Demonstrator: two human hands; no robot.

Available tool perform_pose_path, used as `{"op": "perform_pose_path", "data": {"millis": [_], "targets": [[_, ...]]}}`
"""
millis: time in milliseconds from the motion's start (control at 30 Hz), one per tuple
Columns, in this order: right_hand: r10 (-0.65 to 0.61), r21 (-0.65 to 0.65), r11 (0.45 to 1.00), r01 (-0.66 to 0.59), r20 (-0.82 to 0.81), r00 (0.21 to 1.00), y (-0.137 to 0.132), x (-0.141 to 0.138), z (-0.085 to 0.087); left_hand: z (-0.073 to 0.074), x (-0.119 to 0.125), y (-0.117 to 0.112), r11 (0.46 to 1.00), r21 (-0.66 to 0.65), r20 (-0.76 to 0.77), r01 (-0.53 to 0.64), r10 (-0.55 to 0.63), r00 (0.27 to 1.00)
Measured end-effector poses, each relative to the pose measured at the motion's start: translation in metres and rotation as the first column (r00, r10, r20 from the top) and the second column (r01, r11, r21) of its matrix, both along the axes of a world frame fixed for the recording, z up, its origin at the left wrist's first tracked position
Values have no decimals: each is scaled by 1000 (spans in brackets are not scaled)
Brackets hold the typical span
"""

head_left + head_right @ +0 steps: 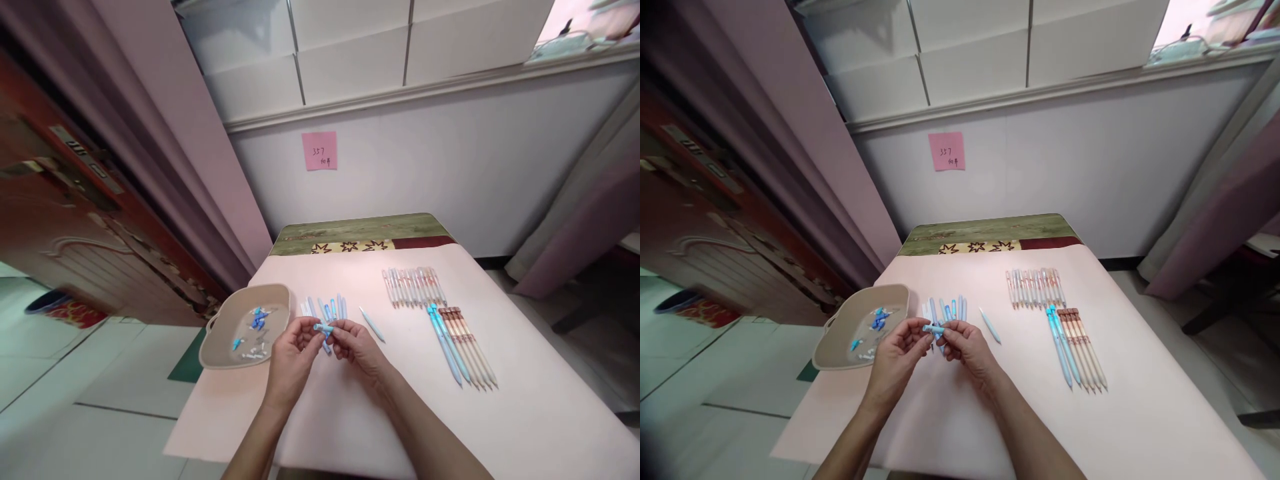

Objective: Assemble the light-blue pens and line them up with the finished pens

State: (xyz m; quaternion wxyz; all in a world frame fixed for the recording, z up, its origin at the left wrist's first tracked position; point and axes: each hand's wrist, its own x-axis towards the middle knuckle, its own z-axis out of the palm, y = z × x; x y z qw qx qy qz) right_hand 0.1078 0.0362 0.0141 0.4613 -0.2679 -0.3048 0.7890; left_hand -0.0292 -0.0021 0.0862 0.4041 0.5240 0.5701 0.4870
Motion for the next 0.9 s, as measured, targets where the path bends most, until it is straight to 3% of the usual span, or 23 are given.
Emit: {"op": "perform_pose_path", "data": {"millis": [133, 233, 300, 400, 533, 900], "targets": [[54, 16, 998, -55, 82, 995, -2, -1, 2, 3, 1, 4, 999, -14, 116, -47, 48, 992], [-19, 8, 1000, 18, 143, 990, -2, 1, 6, 2, -1, 7, 996, -1, 149, -92, 91, 985], [-126, 56, 992, 117, 204, 971, -2, 3, 8, -1, -4, 7, 993, 30, 78, -111, 109, 991], [-249, 207, 958, 196, 268, 931, -2, 5, 9, -4, -7, 7, 987, 94, -147, -133, 145, 978], [-155, 265, 961, 76, 292, 944, -5, 5, 11, -5, -8, 7, 984, 140, -352, -106, 150, 924], [-121, 255, 965, 59, 235, 964, -4, 7, 12, -4, -7, 9, 987, 124, -362, -104, 143, 921]]}}
